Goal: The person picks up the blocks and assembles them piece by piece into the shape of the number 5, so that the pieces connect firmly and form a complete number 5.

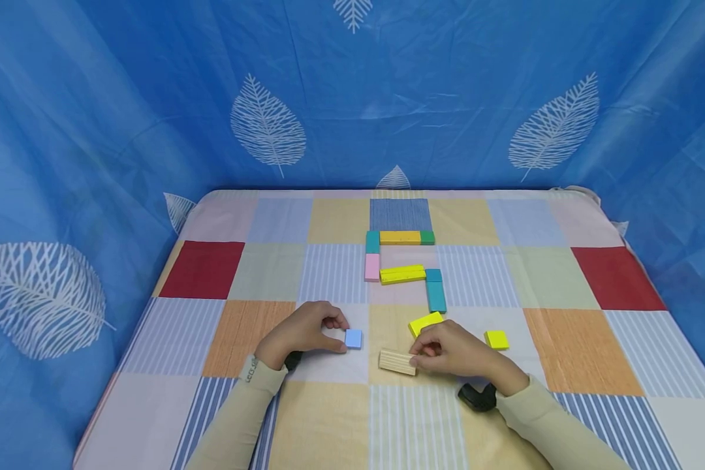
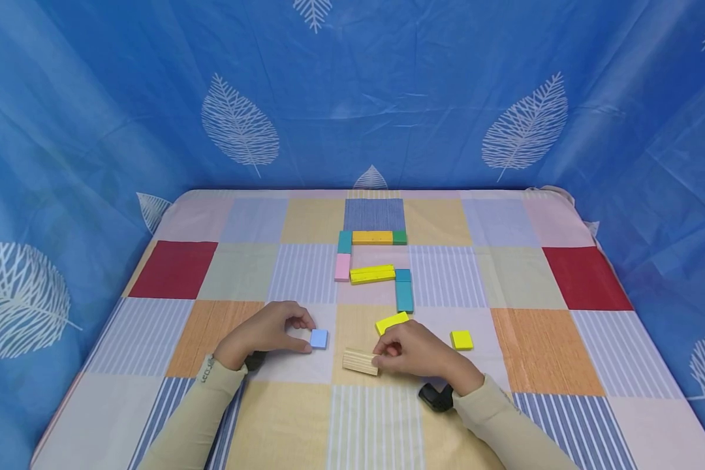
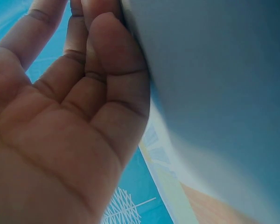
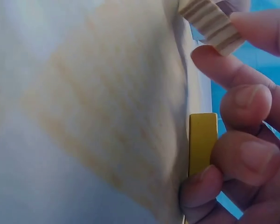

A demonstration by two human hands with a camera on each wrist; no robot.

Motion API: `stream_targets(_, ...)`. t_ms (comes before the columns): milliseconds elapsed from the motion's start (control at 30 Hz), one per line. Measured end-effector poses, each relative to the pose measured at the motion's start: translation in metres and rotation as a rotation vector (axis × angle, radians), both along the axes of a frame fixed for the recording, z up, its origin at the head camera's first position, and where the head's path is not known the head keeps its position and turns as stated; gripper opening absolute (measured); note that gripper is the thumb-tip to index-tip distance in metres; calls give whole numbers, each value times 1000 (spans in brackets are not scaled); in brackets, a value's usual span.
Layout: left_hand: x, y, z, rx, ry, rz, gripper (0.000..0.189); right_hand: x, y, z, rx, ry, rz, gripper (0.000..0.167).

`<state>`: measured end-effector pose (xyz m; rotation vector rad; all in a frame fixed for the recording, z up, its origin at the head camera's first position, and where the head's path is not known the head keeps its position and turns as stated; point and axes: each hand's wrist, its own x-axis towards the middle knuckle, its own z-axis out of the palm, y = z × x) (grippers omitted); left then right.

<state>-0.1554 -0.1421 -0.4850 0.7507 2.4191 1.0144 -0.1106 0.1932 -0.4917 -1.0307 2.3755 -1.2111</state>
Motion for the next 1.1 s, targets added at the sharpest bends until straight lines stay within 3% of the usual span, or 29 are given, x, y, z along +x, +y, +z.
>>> stream_targets(733,0,1,-1,-8,-6,5,27,3,-6,7,94,47,-79,6)
stream_targets(1100,-1,1,0,-8,-7,0,27,11,-14,12,159,266,-129,15)
